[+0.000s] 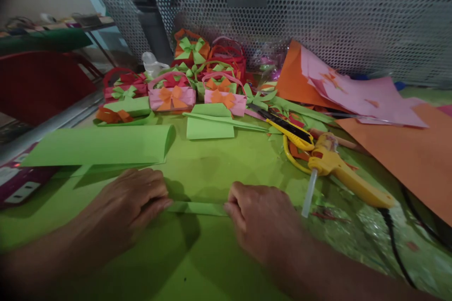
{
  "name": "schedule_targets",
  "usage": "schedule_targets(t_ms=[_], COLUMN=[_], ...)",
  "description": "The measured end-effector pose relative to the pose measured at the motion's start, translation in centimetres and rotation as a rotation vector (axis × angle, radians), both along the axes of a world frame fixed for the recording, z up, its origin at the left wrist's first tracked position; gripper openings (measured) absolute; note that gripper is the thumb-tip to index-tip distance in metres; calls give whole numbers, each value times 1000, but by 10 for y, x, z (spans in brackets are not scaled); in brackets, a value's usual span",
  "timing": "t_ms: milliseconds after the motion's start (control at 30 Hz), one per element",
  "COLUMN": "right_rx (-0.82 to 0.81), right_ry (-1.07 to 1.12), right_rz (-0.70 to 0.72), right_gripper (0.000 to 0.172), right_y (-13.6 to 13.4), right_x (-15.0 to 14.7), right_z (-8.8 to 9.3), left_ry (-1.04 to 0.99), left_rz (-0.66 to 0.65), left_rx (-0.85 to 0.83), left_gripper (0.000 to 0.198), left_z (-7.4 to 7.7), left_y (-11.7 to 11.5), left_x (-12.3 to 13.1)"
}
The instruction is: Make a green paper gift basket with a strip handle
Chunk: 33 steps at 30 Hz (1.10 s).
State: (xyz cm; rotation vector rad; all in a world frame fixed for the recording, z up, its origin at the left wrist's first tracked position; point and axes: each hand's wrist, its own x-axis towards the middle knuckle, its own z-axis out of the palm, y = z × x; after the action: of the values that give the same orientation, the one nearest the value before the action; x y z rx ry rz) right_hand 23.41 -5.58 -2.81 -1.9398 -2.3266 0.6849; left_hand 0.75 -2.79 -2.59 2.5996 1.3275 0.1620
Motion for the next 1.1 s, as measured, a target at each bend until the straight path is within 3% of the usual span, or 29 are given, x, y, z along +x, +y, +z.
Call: schedule_targets(t_ms=[200,567,633,667,767,833,967,1100], right_rx=[29,55,34,31,40,49,54,40], right_ry=[-47,-95,-109,-111,-111,-124,-176,-211], right_rz=[10,29,19,18,25,37,59,76], right_gripper=[13,12,9,7,4,3,8,9], right_y=[-3,-3,-4,-4,-4,-4,-5,-5], right_x=[0,-1,-2,-2,-3,-3,-5,-7], right_z=[-3,-2,-1,-1,1,2,4,5], left_ry=[83,16,30,50,179,268,320,259], left_rz=[-55,-33,-43,-63,-230,-373,-533,-536], left_rx=[85,20,42,72,208,290,321,258], left_gripper=[22,20,11,8,48,64,64,58], left_z=[1,2,2,2,4,6,12,20], left_y=[-1,1,0,0,2,4,7,5], left_x=[2,0,-1,0,2,6,13,19])
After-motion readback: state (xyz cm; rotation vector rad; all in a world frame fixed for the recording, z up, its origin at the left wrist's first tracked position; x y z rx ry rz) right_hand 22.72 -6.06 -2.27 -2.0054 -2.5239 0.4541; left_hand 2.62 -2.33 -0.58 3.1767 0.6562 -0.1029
